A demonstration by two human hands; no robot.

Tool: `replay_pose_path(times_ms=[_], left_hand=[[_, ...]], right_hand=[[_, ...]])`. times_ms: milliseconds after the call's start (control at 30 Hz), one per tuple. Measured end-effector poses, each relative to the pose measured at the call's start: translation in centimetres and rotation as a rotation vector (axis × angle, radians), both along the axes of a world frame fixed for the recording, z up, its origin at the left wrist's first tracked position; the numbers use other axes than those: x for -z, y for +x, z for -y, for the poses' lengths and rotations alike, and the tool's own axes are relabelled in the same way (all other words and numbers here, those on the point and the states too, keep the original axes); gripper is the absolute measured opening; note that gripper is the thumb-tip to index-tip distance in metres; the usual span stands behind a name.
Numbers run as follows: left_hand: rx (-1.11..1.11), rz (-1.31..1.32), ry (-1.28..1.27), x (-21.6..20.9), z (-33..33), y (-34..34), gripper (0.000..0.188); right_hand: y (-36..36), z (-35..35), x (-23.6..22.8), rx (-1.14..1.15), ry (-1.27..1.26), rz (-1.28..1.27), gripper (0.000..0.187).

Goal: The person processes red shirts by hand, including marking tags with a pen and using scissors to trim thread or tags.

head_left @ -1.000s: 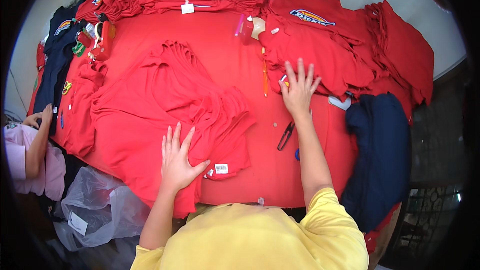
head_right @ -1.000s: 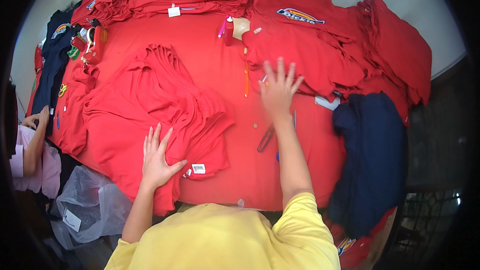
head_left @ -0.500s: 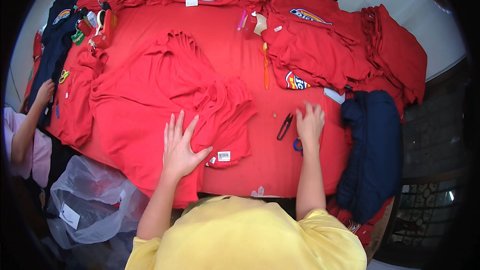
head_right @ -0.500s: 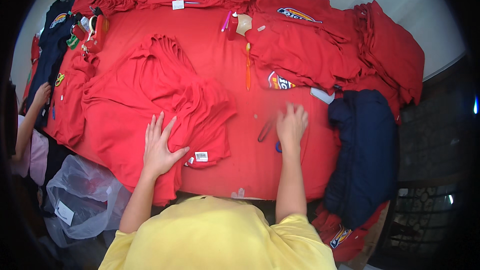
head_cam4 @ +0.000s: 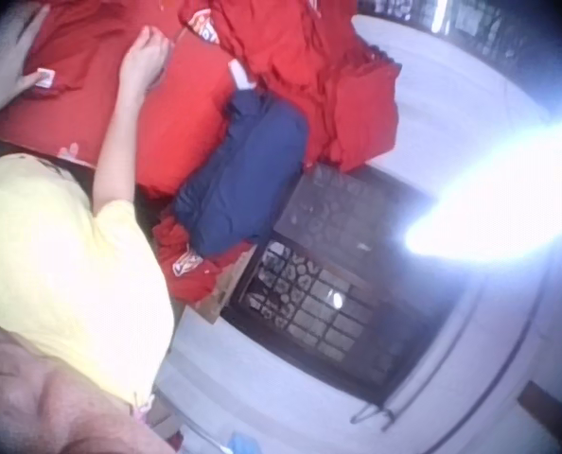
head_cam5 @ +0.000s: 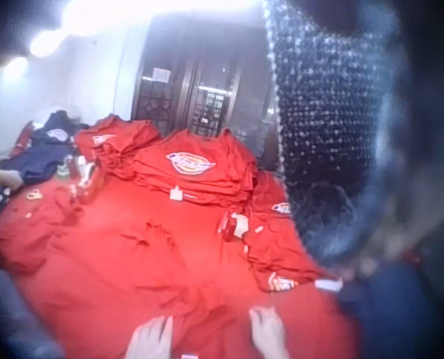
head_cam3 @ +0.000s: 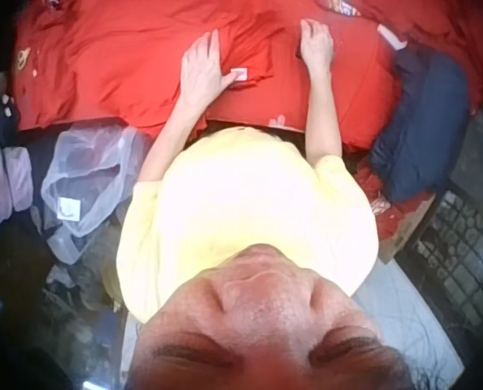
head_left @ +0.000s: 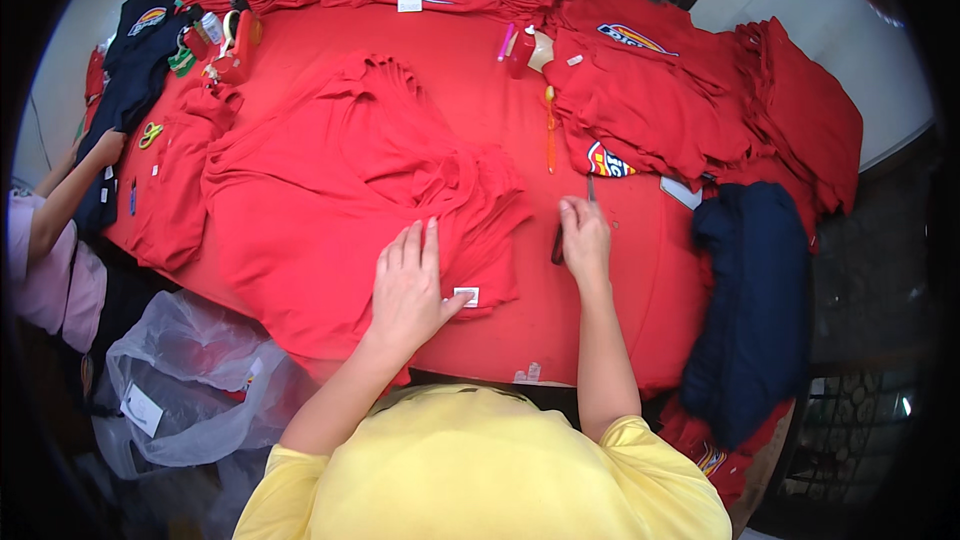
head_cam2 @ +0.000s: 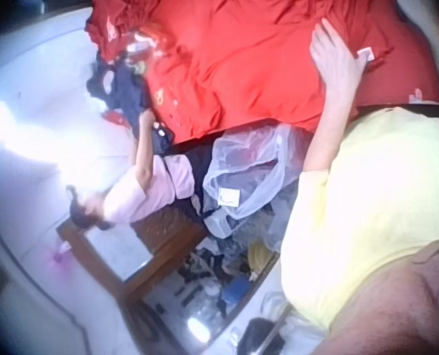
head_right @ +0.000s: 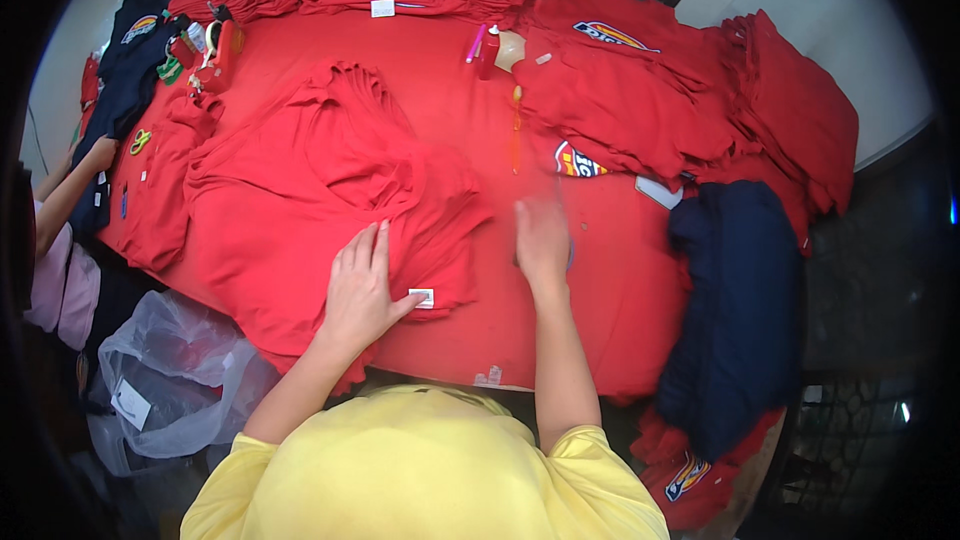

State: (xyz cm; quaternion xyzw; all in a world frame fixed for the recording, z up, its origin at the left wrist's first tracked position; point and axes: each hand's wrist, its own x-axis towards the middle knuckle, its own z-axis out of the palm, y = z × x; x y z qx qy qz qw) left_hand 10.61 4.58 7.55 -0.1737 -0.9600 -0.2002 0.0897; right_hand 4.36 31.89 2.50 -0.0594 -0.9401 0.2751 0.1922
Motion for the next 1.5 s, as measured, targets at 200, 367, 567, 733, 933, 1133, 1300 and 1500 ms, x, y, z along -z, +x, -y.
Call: replay_pose_path(times_ms=[200,367,567,733,933,1133,1300,1500], left_hand=[[0.046,0.014,0.030,2.1,0.9,-1.7,0.092],[-0.174,0.130,0.190,-1.5,-0.6,-3.9,0.098],[-0.373,0.193,1.494,4.0,8.0,-6.3,0.048],[-0.345,0.527,2.130,9.7,15.0,-5.4,0.043],[-0.279,-0.131,1.551,-2.2,10.8,-5.7,0.053],[0.028,0.287,0.300,-13.3,6.2,-2.1,0.069],[0.601,0.868,0.138,-8.4,5.7,6.5,0.030],[-0.513,0.788,1.260,7.4,1.5,2.9,0.045]], right_hand=[[-3.1,5.6,2.0,-0.104,-0.723,0.255,0.036],[-5.7,12.5,-6.9,-0.552,-0.793,-0.016,0.033],[-4.4,13.4,-12.2,-0.937,-0.679,0.213,0.038],[0.8,8.2,1.5,-0.737,0.215,-0.017,0.042],[1.6,12.4,-2.3,-0.797,0.074,0.112,0.061],[4.5,18.1,-1.4,-0.798,-1.779,0.702,0.083],[4.1,20.3,-4.5,-0.376,-1.891,0.881,0.049],[1.9,26.3,-11.7,-0.414,-1.800,0.767,0.015]])
